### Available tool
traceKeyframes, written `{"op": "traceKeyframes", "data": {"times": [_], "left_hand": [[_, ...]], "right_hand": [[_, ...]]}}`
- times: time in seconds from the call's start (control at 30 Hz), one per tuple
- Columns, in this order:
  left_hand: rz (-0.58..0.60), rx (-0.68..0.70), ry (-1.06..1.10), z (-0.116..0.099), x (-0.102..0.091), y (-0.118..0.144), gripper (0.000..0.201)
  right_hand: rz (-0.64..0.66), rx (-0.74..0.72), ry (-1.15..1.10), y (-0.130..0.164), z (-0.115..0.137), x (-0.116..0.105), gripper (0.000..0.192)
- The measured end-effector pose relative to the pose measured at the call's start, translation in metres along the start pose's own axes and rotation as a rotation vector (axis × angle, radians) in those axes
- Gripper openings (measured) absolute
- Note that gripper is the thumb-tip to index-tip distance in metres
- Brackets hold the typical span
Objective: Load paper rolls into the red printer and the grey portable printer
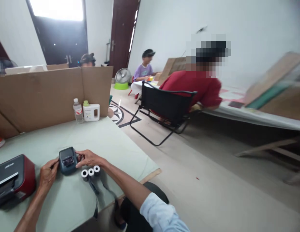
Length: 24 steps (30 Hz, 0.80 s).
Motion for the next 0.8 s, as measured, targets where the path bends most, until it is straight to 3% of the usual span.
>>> {"op": "traceKeyframes", "data": {"times": [0.23, 0.37, 0.5, 0.6, 0.8], "left_hand": [[0.110, -0.240, 0.138, 0.001, 0.001, -0.019, 0.046], [0.191, -0.386, 0.236, 0.002, 0.008, -0.019, 0.055], [0.293, -0.441, 0.319, -0.007, 0.015, -0.013, 0.067], [0.376, -0.472, 0.357, -0.012, 0.022, -0.010, 0.072], [0.421, -0.531, 0.381, -0.006, 0.029, -0.009, 0.075]], "right_hand": [[0.014, -0.027, 0.072, 0.001, 0.010, -0.002, 0.064], [0.003, -0.017, 0.070, -0.001, 0.008, -0.003, 0.067], [-0.013, -0.012, 0.031, 0.002, 0.006, 0.000, 0.072], [0.023, -0.034, 0.038, 0.007, 0.007, 0.004, 0.063], [0.018, -0.037, 0.045, 0.011, 0.005, 0.005, 0.063]]}}
Point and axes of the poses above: each hand's wrist, its own y-axis away from the middle knuckle, its own x-axis out of the palm, z = x × y, the point moved 8 cm from there along -y, towards the middle knuckle, and after that the axes turned 2 degrees about -z, right-handed, at the moved point
